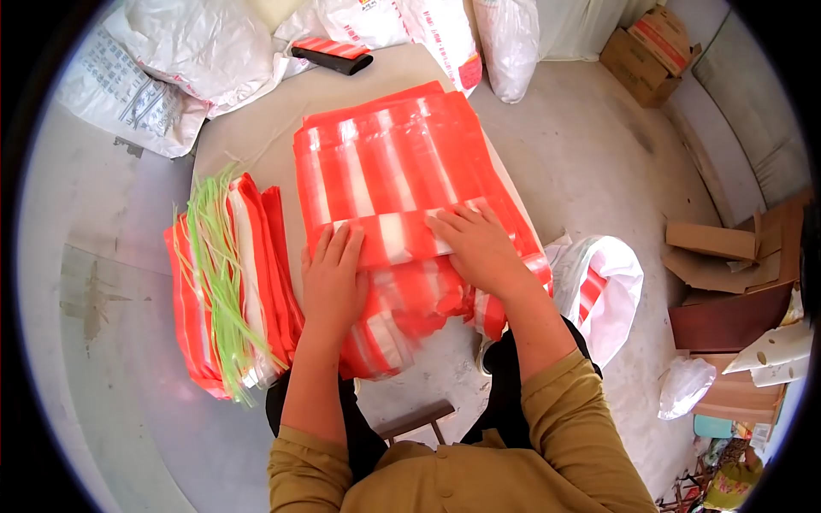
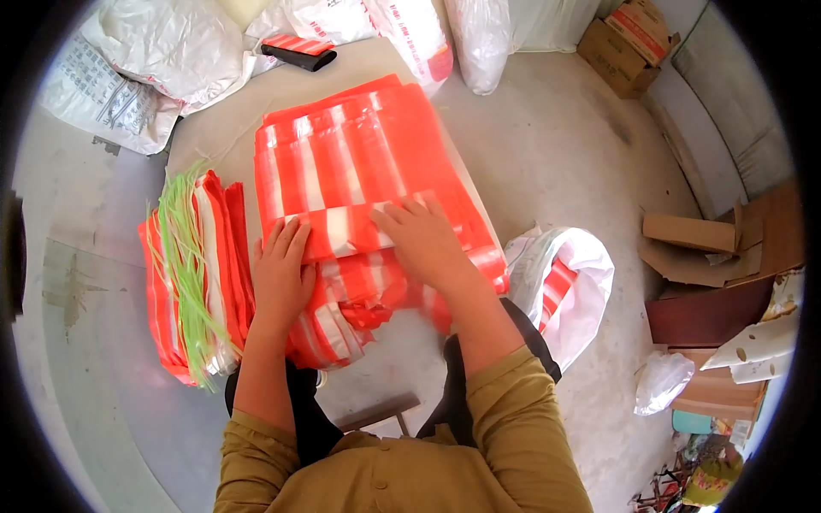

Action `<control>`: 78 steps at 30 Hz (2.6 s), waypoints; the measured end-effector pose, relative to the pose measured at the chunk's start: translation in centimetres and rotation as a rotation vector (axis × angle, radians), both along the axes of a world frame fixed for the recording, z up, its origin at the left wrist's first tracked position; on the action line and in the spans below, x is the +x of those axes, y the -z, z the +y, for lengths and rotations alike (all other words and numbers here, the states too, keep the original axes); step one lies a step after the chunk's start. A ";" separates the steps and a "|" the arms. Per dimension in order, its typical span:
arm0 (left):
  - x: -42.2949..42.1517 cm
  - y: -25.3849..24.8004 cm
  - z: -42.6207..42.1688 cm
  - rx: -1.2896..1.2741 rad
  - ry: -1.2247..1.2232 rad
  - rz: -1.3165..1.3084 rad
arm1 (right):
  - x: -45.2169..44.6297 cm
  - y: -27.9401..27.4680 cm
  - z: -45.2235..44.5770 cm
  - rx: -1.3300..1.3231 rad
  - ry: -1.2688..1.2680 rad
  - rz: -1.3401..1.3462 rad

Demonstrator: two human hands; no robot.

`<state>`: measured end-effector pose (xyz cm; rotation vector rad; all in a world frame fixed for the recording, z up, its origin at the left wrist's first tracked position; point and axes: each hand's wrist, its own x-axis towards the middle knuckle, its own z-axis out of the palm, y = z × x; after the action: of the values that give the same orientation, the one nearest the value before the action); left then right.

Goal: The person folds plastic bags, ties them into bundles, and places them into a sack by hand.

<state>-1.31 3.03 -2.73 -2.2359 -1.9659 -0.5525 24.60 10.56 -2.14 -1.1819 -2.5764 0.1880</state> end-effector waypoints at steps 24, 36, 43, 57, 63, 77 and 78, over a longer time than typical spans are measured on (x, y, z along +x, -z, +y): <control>-0.9 -0.5 -0.2 0.014 0.030 -0.036 | 1.6 0.3 0.3 0.076 0.050 0.098; 3.5 -1.6 -0.4 0.090 0.126 -0.079 | -0.1 -4.2 -3.1 0.041 -0.016 -0.087; 2.8 -5.5 -2.6 -0.104 -0.096 -0.224 | 1.7 -4.4 -2.0 0.148 0.199 0.643; 1.1 -3.1 -4.7 -0.426 -0.051 -1.765 | -8.5 -2.2 -7.7 -1.106 0.060 1.124; 0.2 -2.0 -5.2 -0.437 -0.060 -1.394 | -9.9 -0.7 -7.2 -1.246 0.240 1.222; -12.7 0.4 -7.6 -0.082 -0.502 -0.171 | -7.4 -2.1 -5.2 -1.168 0.335 1.495; -13.0 0.7 -7.6 -0.108 -0.503 -0.166 | -7.3 -2.1 -5.1 -1.172 0.336 1.497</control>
<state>-14.31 -4.56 -3.48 -1.6811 -2.5708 -0.5858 17.31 5.42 -0.01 -0.9728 -0.7953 1.7852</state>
